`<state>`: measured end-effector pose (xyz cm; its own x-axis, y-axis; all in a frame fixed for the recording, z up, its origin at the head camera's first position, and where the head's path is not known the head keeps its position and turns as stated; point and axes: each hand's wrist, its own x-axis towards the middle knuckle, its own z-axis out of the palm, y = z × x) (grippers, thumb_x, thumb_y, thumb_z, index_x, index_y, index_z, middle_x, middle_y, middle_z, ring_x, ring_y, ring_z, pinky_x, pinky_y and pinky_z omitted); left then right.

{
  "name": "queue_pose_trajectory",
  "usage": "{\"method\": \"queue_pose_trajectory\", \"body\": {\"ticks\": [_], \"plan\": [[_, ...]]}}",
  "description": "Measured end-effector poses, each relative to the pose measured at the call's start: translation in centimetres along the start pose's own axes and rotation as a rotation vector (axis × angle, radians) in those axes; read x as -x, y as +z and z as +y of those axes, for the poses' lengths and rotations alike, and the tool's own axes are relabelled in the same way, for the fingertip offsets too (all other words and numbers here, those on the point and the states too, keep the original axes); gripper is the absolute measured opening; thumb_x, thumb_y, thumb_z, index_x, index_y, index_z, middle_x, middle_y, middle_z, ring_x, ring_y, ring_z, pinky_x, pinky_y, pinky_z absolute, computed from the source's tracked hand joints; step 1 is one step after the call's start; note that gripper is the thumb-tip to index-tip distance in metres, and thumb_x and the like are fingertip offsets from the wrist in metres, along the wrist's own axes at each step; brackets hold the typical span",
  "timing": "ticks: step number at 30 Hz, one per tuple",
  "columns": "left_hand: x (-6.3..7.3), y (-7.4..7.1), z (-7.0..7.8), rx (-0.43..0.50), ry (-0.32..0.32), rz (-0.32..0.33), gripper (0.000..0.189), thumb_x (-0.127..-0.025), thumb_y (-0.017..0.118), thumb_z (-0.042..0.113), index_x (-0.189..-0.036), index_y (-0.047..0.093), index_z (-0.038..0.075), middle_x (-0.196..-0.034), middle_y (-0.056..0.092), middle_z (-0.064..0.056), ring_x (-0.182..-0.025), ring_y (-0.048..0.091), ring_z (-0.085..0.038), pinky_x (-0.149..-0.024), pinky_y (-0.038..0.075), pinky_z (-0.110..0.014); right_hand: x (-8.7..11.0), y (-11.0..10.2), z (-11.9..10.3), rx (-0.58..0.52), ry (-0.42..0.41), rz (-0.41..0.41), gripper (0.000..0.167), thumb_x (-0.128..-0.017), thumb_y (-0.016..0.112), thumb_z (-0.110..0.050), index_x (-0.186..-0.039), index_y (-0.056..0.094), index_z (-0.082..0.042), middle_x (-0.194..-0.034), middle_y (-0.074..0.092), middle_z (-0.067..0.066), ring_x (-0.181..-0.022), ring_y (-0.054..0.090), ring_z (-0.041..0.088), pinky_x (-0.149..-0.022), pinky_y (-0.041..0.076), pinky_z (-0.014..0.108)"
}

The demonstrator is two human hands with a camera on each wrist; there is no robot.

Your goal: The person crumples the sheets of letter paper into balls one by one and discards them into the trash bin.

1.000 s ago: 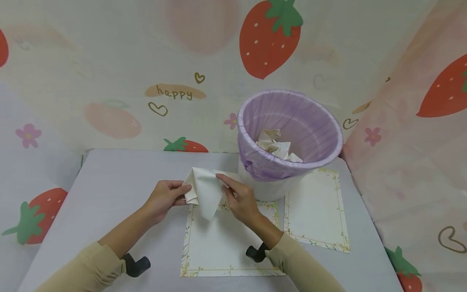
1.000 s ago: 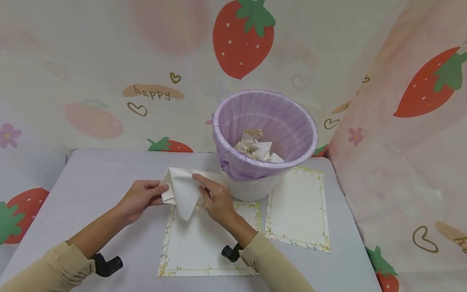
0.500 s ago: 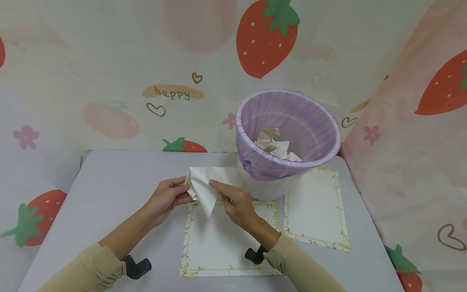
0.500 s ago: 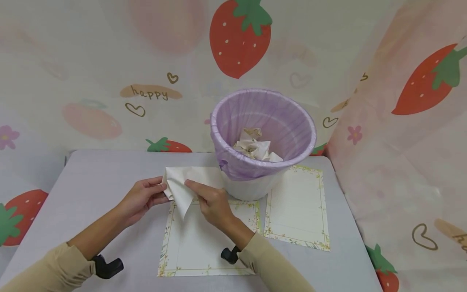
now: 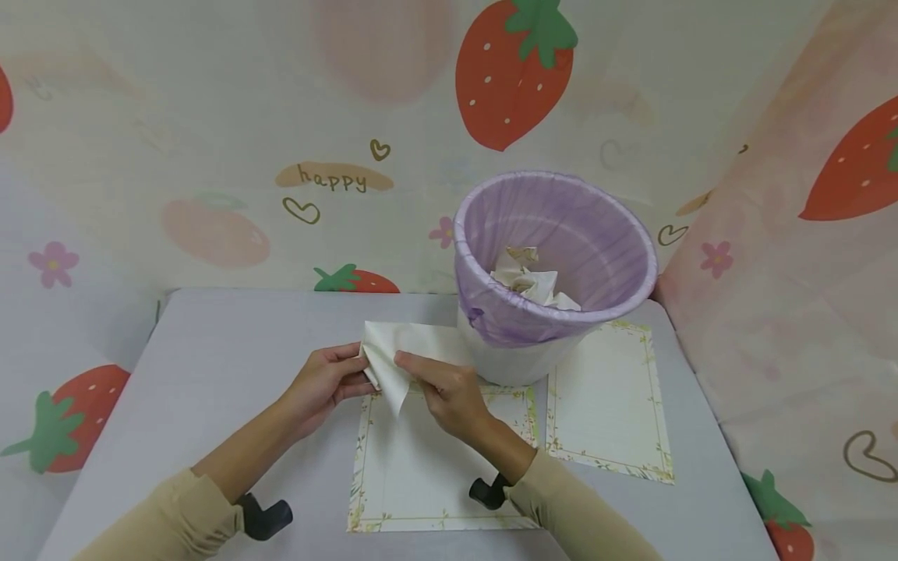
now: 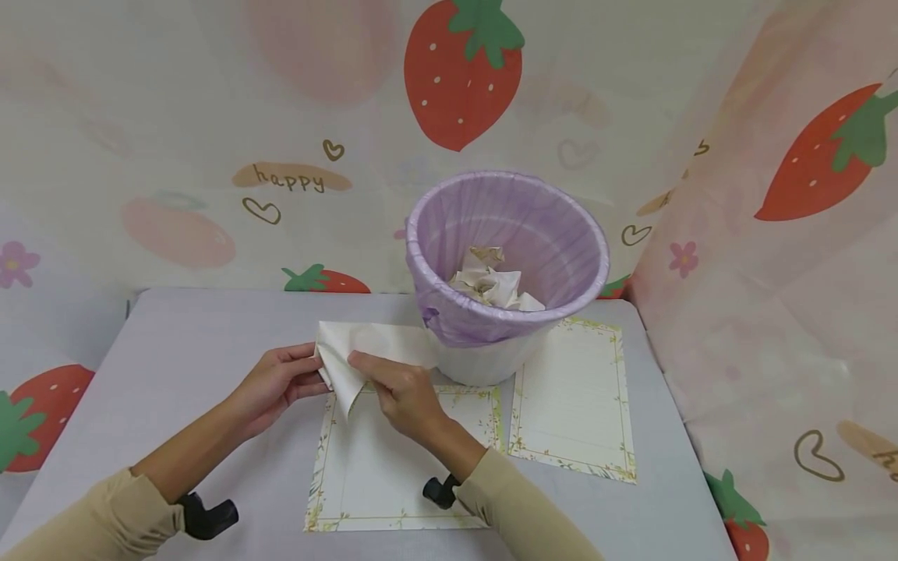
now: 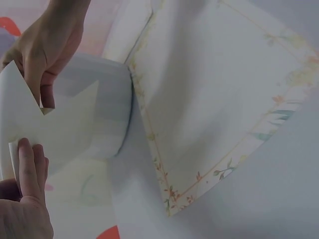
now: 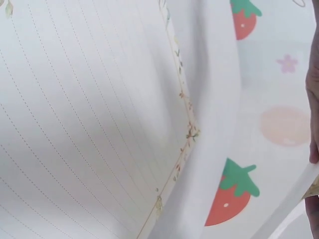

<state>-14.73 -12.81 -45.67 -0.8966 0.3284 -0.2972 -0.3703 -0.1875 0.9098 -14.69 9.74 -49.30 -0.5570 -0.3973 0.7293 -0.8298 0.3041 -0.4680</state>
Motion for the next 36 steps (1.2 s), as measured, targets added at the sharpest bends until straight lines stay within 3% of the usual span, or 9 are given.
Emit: {"method": "queue_pose_trajectory", "body": {"ticks": [5,10,13,17,23,29,36], "plan": [[0.1,0.1,0.2,0.019,0.004,-0.023,0.046,-0.104,0.046,0.004,-0.146,0.036,-0.013,-0.124,0.065,-0.019,-0.097,0.072,-0.018,-0.084,0.056,-0.035,0.0,0.1,-0.2,0.044,-0.025,-0.058,0.029,-0.089,0.065,0.008,-0.116,0.073,-0.001,-0.118,0.07,0.01,-0.11,0.067,0.019,-0.092,0.053,0.027],[0.3,0.4,0.5,0.034,0.017,-0.077,0.05,-0.106,0.041,0.017,-0.143,0.036,-0.016,-0.122,0.067,-0.019,-0.101,0.071,-0.023,-0.086,0.056,-0.04,0.0,0.1,-0.3,0.083,-0.023,-0.095,0.033,-0.089,0.064,0.01,-0.118,0.073,-0.003,-0.12,0.07,0.009,-0.111,0.066,0.018,-0.092,0.053,0.027],[0.4,0.6,0.6,0.025,0.017,-0.06,0.053,-0.105,0.048,0.022,-0.141,0.039,-0.015,-0.117,0.069,-0.017,-0.1,0.071,-0.024,-0.086,0.056,-0.04,-0.1,0.1,-0.3,0.138,-0.037,-0.118,0.035,-0.088,0.065,0.01,-0.119,0.072,-0.005,-0.12,0.07,0.007,-0.111,0.066,0.016,-0.092,0.053,0.026],[0.3,0.8,0.5,-0.02,-0.006,0.016,0.056,-0.097,0.067,0.02,-0.139,0.047,-0.012,-0.108,0.073,-0.011,-0.094,0.073,-0.022,-0.082,0.057,-0.036,-0.1,0.1,-0.5,0.249,-0.079,-0.16,0.039,-0.086,0.07,0.007,-0.121,0.072,-0.009,-0.121,0.069,0.004,-0.11,0.066,0.014,-0.089,0.053,0.024],[0.1,0.7,0.2,-0.088,0.003,0.039,0.052,-0.094,0.071,0.014,-0.135,0.05,-0.011,-0.099,0.074,-0.012,-0.086,0.074,-0.022,-0.076,0.059,-0.036,-0.2,0.1,-0.9,0.366,-0.169,-0.219,0.04,-0.086,0.072,0.002,-0.123,0.072,-0.014,-0.126,0.067,0.0,-0.11,0.066,0.012,-0.084,0.055,0.022],[-0.1,0.3,0.3,-0.164,0.035,0.024,0.043,-0.093,0.07,0.013,-0.125,0.053,-0.011,-0.092,0.074,-0.012,-0.08,0.074,-0.022,-0.072,0.06,-0.038,0.0,0.3,-0.9,0.355,-0.216,-0.258,0.041,-0.088,0.073,-0.005,-0.128,0.068,-0.011,-0.133,0.063,0.003,-0.113,0.065,0.014,-0.091,0.052,0.022],[0.0,-0.2,0.4,-0.319,0.089,0.002,0.033,-0.095,0.066,0.007,-0.121,0.058,-0.012,-0.098,0.074,-0.018,-0.081,0.073,-0.019,-0.069,0.061,-0.037,0.6,0.6,-1.1,0.249,-0.13,-0.382,0.049,-0.092,0.07,-0.019,-0.138,0.058,-0.007,-0.142,0.057,0.007,-0.125,0.057,0.016,-0.097,0.049,0.023]]}}
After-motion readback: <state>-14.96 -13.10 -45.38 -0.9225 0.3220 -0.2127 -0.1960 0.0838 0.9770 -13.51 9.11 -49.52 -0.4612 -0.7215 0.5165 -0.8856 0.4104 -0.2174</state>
